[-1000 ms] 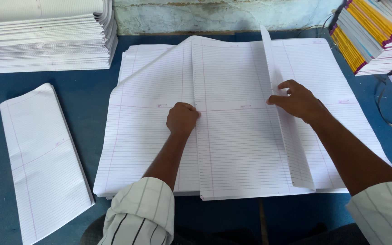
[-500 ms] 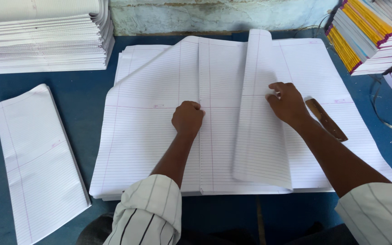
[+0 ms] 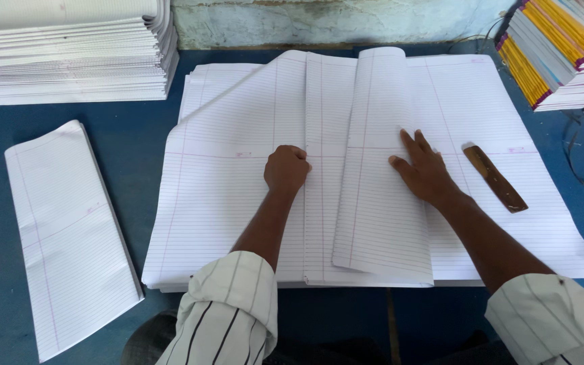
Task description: The person folds large lined sheets in half, presses the crease with a wooden block, and stacks the folded sheets. They repeat this process for multiple sheets, occasionally flipping through the stack to check alignment.
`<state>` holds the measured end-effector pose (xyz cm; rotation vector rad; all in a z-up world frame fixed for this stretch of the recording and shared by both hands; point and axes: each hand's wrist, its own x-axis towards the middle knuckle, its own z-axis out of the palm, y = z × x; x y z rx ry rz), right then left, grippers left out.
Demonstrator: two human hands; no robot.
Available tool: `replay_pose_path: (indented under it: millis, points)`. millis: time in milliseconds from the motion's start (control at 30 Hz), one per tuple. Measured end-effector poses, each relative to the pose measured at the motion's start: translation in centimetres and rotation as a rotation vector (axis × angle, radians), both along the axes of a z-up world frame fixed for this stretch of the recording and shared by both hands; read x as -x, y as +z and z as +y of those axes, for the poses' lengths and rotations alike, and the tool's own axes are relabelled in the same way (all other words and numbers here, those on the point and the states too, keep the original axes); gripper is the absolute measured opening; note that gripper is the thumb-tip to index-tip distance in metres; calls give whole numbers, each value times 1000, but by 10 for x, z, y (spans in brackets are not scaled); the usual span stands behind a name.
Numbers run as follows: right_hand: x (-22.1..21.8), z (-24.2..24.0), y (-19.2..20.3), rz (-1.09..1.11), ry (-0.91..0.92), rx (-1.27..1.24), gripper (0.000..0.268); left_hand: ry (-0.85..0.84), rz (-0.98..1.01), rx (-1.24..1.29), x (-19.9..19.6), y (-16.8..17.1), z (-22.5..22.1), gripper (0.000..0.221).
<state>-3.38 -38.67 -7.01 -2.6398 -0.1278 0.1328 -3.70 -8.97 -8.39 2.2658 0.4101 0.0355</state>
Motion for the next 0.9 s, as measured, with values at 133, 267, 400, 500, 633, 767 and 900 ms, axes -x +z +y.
replay_pose_path:
  millis: [133,267,400,500,633,767,900]
  points:
    - [2,14,-1,-49,47,-25,74,-44,-10,46,-6,-6,7,26]
    - [6,25,0,-86,98,-114,73,-96,37,31,-7,-10,7,22]
    - [11,39,1,-90,105,-60,73,-61,-35,23,-5,-10,5,26]
    - [14,46,4,-80,99,-41,74,-62,-29,19,-2,-9,3,24]
    - [17,52,8,-85,110,17,74,-36,-26,29,-2,-10,2,23]
    - [20,56,10,-103,124,21,72,-34,-75,64,-4,-16,4,26]
    - [20,61,9,-136,144,65,72,-31,-90,86,-7,-18,6,19]
